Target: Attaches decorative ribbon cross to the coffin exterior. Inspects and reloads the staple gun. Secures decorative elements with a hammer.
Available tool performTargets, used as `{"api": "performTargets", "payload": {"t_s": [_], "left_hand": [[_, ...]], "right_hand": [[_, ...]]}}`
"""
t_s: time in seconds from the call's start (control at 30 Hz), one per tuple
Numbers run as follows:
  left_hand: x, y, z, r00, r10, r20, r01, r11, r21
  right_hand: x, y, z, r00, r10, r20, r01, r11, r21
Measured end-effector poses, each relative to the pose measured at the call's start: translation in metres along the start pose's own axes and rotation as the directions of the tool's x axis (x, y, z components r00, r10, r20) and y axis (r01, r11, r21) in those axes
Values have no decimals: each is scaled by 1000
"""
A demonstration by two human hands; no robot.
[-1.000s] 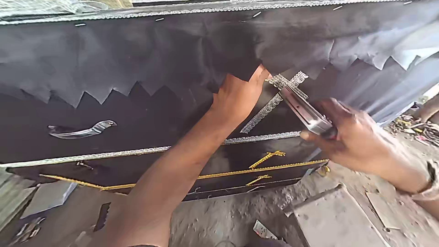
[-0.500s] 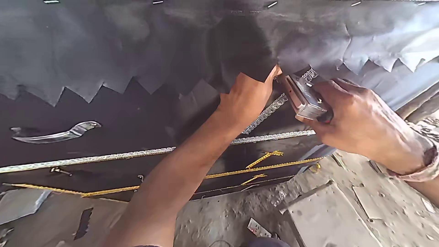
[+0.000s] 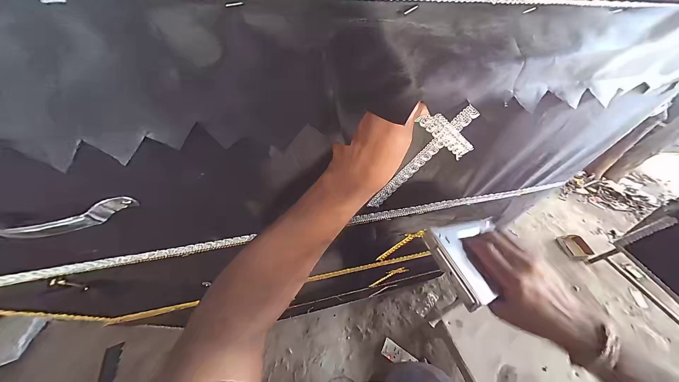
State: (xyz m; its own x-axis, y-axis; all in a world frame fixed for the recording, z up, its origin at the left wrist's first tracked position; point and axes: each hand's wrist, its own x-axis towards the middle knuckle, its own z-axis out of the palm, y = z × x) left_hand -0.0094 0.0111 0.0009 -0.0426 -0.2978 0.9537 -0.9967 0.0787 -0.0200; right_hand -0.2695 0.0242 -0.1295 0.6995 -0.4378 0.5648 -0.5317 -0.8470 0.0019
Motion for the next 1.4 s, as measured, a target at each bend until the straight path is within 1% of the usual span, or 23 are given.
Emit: {"api": "performTargets", "payload": {"t_s": [0.03, 0.07, 0.1, 0.13, 0.17, 0.2, 0.23, 0.27, 0.33, 0.43, 0.47, 0.53, 0.57, 0.63, 0.7, 0.77, 0.8, 0.9, 0.97, 1.1, 1.27, 1.33, 1.4], "left_hand": [[0, -1, -1, 1000, 7, 14, -7, 1000, 0], [1, -2, -1, 1000, 15, 21, -15, 1000, -2], [1, -2, -1, 999, 26, 21, -26, 1000, -9], [2, -3, 0, 999, 43, 6, -43, 999, -17], [2, -5, 1, 998, 65, -13, -66, 998, -20], [2, -8, 2, 997, 80, -21, -81, 997, -17], [2, -10, 1, 996, 85, -23, -85, 996, -4], [3, -13, 1, 996, 84, -20, -84, 996, 8], [3, -15, 0, 997, 81, -10, -80, 997, 18], [3, -17, -3, 997, 77, -8, -77, 997, -1], [3, -18, -6, 996, 90, 14, -90, 996, -24], [1, -25, -12, 985, 156, 74, -147, 982, -117], [0, -30, -15, 975, 194, 107, -172, 968, -183], [-3, -38, -18, 946, 262, 191, -200, 935, -292], [-9, -34, -17, 916, 312, 254, -220, 917, -332], [-13, -24, -10, 911, 311, 270, -227, 926, -303], [-14, -20, -5, 921, 300, 249, -229, 933, -276], [-14, -13, 10, 965, 248, 80, -228, 953, -199], [-12, -11, 15, 974, 221, 53, -213, 969, -122], [-15, -7, 26, 992, 121, -40, -124, 990, -66], [-9, 8, 5, 993, -91, 71, 91, 996, 3], [-7, 14, 3, 991, -113, 72, 109, 993, 55], [-7, 17, 4, 991, -116, 67, 111, 991, 72]], "right_hand": [[-25, -13, 16, 974, 192, 123, -209, 967, 147], [-43, -24, 27, 860, 393, 326, -491, 813, 314], [-55, -31, 38, 689, 511, 514, -722, 549, 422], [-66, -33, 50, 541, 531, 652, -835, 249, 490], [-78, -35, 64, 434, 492, 754, -853, -45, 520], [-88, -37, 75, 388, 437, 811, -817, -246, 522], [-96, -39, 85, 396, 401, 826, -783, -322, 532], [-99, -41, 91, 441, 382, 812, -756, -329, 565], [-94, -44, 92, 541, 400, 740, -711, -253, 656], [-68, -45, 76, 631, 492, 599, -670, -41, 741], [-59, -44, 70, 664, 512, 544, -649, 35, 760], [-49, -39, 64, 739, 537, 408, -574, 183, 798], [-45, -36, 61, 769, 544, 337, -523, 231, 820], [-41, -32, 56, 809, 547, 217, -423, 284, 860], [-40, -29, 52, 827, 542, 149, -360, 307, 881], [-40, -28, 53, 833, 540, 122, -333, 313, 890], [-40, -28, 54, 833, 541, 117, -326, 310, 893], [-46, -28, 61, 820, 559, 126, -340, 297, 892], [-51, -26, 66, 812, 564, 150, -355, 274, 894], [-54, -24, 62, 802, 569, 179, -404, 297, 865], [-52, -15, 56, 815, 556, 165, -397, 328, 857], [-51, -10, 57, 827, 540, 159, -397, 359, 845], [-49, -8, 58, 838, 521, 165, -393, 365, 844]]}}
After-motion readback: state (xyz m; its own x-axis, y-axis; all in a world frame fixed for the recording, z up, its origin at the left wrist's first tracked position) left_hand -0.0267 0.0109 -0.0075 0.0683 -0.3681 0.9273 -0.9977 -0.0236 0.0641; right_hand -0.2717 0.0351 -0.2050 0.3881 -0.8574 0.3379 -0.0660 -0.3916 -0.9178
